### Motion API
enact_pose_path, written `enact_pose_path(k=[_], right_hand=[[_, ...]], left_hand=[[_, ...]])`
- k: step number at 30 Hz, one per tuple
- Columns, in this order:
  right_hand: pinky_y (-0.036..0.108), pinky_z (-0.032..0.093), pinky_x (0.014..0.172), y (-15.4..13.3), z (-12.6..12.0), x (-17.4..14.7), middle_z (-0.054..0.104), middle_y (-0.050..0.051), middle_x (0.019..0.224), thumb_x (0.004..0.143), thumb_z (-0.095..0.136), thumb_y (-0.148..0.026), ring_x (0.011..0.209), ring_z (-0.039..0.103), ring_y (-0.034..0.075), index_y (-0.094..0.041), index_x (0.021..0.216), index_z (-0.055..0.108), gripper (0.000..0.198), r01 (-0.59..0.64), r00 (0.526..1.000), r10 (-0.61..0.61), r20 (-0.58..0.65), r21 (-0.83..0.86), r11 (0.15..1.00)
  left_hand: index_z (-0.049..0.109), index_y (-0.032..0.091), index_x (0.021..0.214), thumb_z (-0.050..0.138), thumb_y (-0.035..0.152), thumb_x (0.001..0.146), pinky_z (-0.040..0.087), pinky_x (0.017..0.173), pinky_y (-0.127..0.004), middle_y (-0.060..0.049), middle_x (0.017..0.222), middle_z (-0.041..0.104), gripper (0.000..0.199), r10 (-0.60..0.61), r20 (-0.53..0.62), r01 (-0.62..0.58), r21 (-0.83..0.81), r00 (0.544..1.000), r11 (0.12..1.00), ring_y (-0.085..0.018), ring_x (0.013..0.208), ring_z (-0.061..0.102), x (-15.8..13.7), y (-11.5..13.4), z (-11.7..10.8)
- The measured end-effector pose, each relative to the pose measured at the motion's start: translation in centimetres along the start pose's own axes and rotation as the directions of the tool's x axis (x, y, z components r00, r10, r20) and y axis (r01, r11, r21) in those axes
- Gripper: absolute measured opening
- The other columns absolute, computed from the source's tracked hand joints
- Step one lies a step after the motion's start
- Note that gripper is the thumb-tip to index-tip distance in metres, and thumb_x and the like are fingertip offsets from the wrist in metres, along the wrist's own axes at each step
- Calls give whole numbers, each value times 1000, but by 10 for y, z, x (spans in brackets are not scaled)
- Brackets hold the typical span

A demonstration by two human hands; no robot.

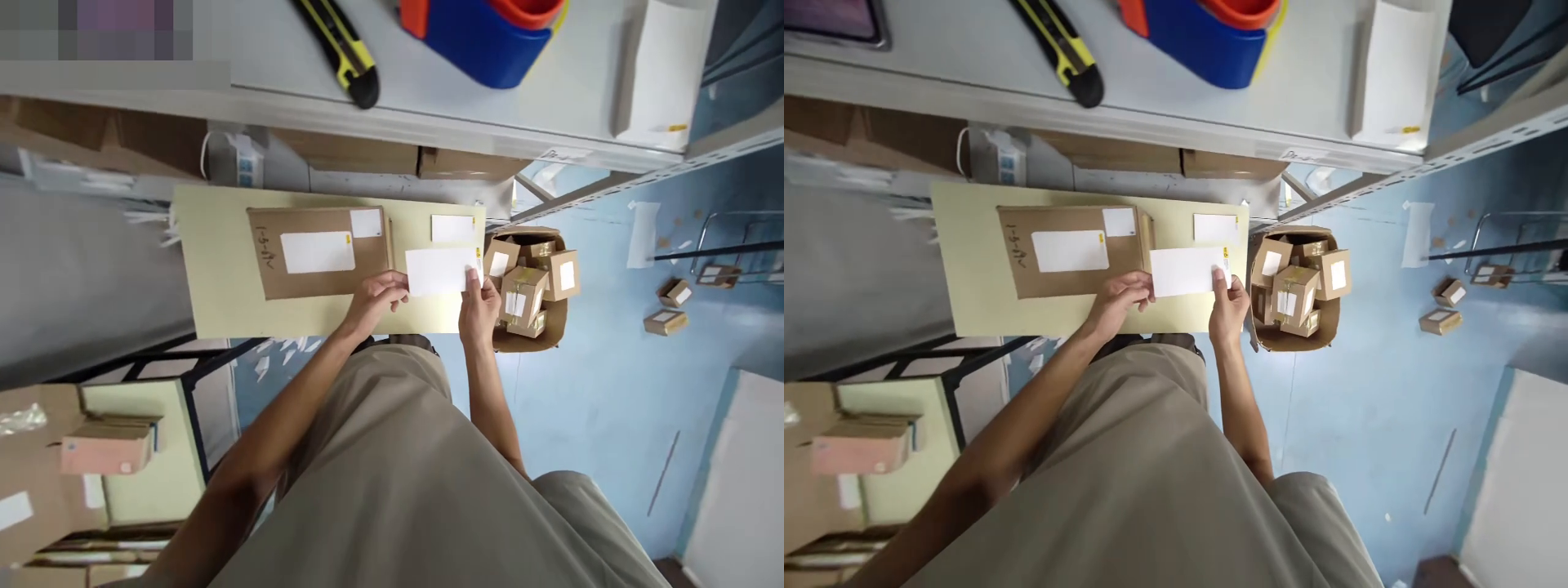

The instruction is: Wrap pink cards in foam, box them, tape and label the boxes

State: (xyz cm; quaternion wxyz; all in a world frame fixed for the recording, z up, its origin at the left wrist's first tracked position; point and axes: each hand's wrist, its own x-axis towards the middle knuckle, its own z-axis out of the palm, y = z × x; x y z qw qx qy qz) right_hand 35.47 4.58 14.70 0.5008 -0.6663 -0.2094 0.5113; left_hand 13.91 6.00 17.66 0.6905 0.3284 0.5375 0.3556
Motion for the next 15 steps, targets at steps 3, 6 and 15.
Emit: enact_pose_path(k=[3, 6, 15], right_hand=[[46, 65, 114, -20, 34, -25, 86, 5, 109, 84, 91, -64, 125, 79, 27, -27, 85, 71, 42, 54, 998, -55, 16, 46, 997], [48, 63, 119, -41, 66, -51, 85, 5, 108, 86, 91, -62, 126, 79, 27, -28, 87, 72, 39, 117, 989, -122, 89, 68, 991], [52, 64, 116, -53, 132, -101, 82, 5, 124, 101, 74, -68, 140, 72, 29, -27, 110, 78, 42, 265, 941, -235, 243, -102, 959]], left_hand=[[79, 22, 83, 79, 42, 75, 52, 59, -30, -6, 78, 76, 21, 51, -64, -49, 36, 997, 998, -20, 72, 69, -37, 18, -25], [78, 23, 82, 82, 43, 78, 60, 67, -33, -6, 81, 79, 21, 121, -91, -117, 43, 988, 992, -22, 77, 74, -64, 31, -45], [74, 23, 78, 85, 42, 82, 67, 73, -32, -2, 78, 75, 22, 254, -78, -255, 0, 964, 967, -21, 80, 79, -106, 53, -118]])
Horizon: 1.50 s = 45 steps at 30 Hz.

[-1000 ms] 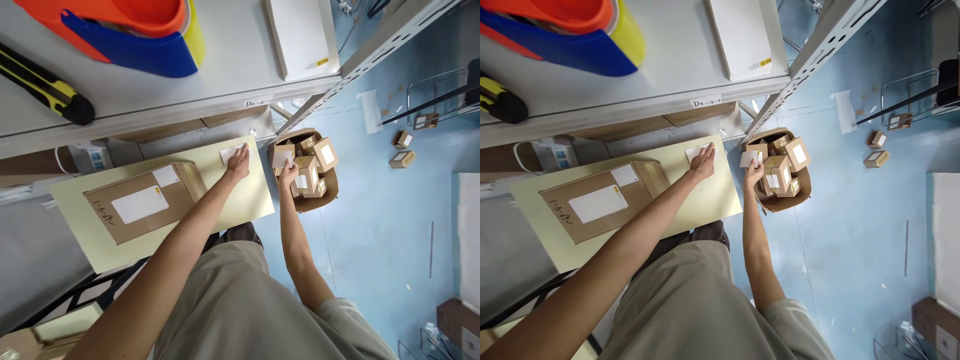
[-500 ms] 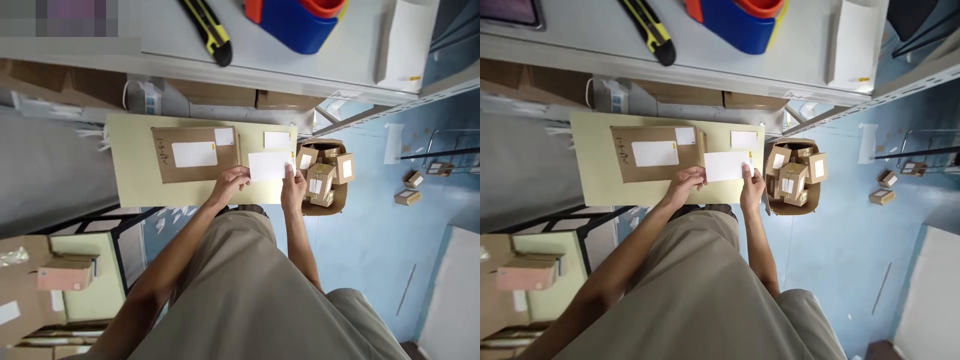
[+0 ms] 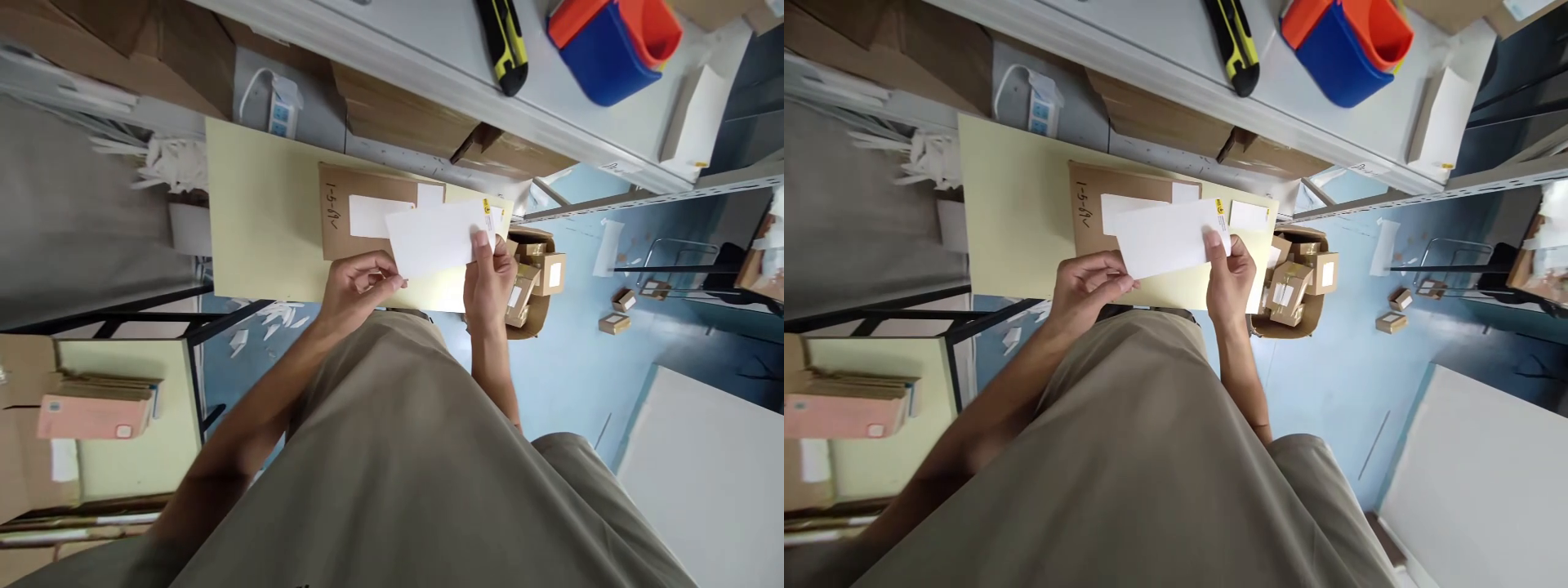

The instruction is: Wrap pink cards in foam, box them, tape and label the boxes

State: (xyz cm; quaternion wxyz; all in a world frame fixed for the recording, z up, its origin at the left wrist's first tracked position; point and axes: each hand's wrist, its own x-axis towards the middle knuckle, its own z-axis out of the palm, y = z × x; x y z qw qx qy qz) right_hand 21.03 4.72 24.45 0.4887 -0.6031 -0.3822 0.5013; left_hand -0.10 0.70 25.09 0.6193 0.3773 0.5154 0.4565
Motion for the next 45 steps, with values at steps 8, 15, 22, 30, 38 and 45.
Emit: enact_pose_path(k=[8, 15, 22, 30, 38, 45], right_hand=[[54, 63, 118, -14, 67, -28, 82, 5, 127, 102, 76, -64, 144, 70, 30, -26, 108, 77, 38, -16, 999, 15, 37, 20, 1000], [50, 65, 115, 1, 112, -44, 84, 6, 126, 98, 81, -63, 138, 73, 27, -28, 105, 80, 36, -99, 991, 96, 94, 28, 995], [43, 68, 105, 27, 162, -62, 82, 4, 99, 84, 95, -63, 121, 76, 25, -27, 86, 78, 40, -334, 927, 297, 229, 142, 932], [38, 68, 96, 36, 197, -82, 76, 0, 84, 75, 103, -59, 97, 74, 20, -25, 70, 67, 50, -483, 853, 409, 323, 191, 855], [40, 67, 97, 45, 209, -93, 80, 5, 93, 78, 93, -78, 96, 78, 23, -23, 93, 78, 59, -196, 949, 236, 210, -194, 961], [45, 62, 100, -12, 213, -128, 78, 5, 102, 107, 75, -51, 100, 75, 24, -28, 103, 81, 25, 395, 899, -256, 355, -408, 823]], left_hand=[[76, 22, 80, 84, 43, 83, 65, 71, -32, -3, 80, 75, 23, 49, 58, -49, 2, 997, 999, -21, 79, 77, -14, 15, -78], [76, 22, 78, 84, 42, 83, 62, 69, -31, -3, 78, 75, 22, 51, 93, -55, 38, 994, 998, -22, 79, 77, -27, 26, -134], [78, 21, 79, 84, 41, 83, 59, 66, -29, -3, 75, 75, 21, 92, 150, -100, 44, 984, 994, -19, 70, 72, -34, 36, -177], [77, 22, 80, 85, 41, 83, 58, 64, -29, -2, 75, 75, 20, 102, 121, -112, 82, 987, 990, -18, 67, 71, -41, 34, -204], [78, 21, 79, 78, 35, 88, 52, 60, -25, -2, 76, 77, 17, 248, 125, -264, 135, 961, 955, -15, 65, 68, -42, 37, -213], [76, 20, 81, 75, 26, 90, 46, 56, -21, 0, 73, 74, 11, 340, 138, -363, 221, 930, 905, -11, 62, 63, -37, 30, -221]])
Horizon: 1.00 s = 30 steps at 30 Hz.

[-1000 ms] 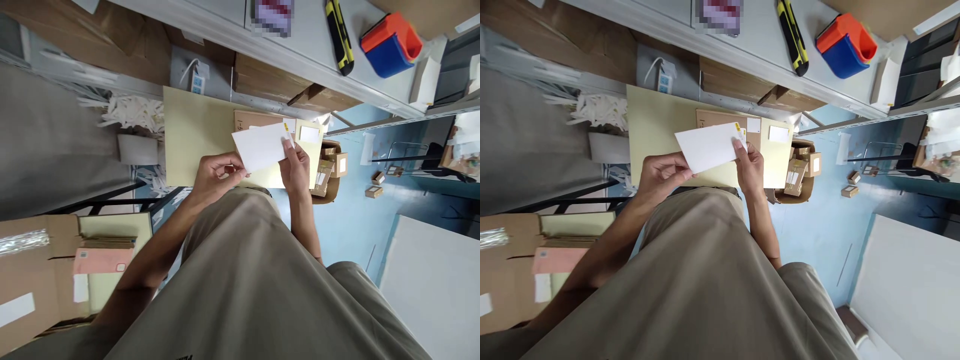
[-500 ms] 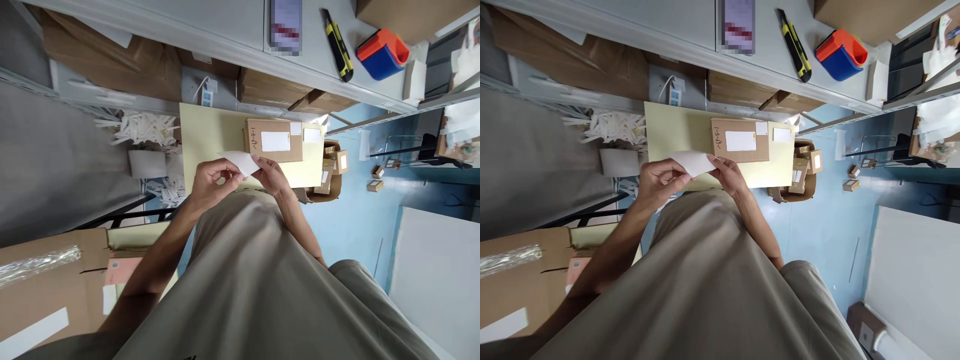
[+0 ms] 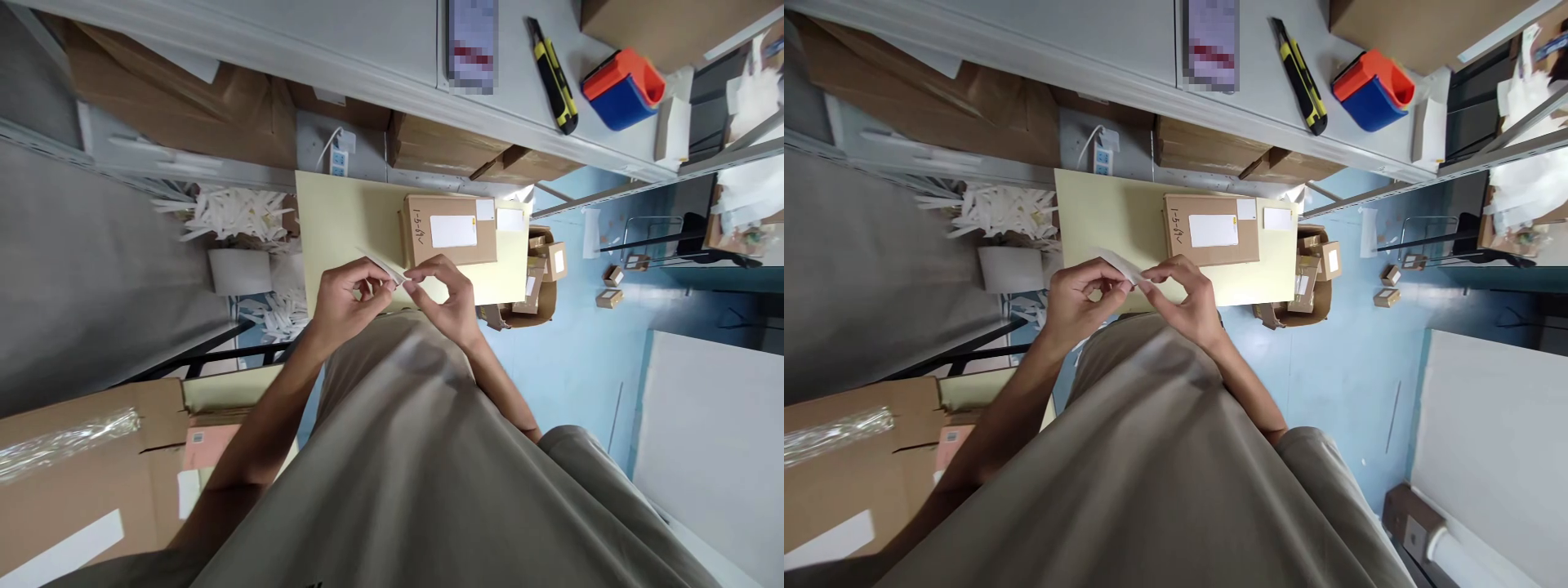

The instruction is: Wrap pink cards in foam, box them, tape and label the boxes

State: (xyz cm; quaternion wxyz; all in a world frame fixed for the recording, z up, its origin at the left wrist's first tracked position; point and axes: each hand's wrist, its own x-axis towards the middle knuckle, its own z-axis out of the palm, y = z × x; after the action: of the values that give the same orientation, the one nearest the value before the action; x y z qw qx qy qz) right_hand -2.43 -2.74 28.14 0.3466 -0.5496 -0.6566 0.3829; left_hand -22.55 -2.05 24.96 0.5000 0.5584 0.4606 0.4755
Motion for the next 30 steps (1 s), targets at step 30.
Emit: enact_pose_path(k=[30], right_hand=[[40, 57, 90, 6, 8, 6, 72, 2, 92, 110, 69, -51, 91, 70, 21, -27, 95, 70, 29, -94, 908, 160, -388, 184, 978]], left_hand=[[66, 21, 81, 64, 30, 90, 57, 94, -38, -7, 82, 76, 14, -464, -519, 691, 606, 718, 393, -31, 101, 76, 23, -159, -137]])
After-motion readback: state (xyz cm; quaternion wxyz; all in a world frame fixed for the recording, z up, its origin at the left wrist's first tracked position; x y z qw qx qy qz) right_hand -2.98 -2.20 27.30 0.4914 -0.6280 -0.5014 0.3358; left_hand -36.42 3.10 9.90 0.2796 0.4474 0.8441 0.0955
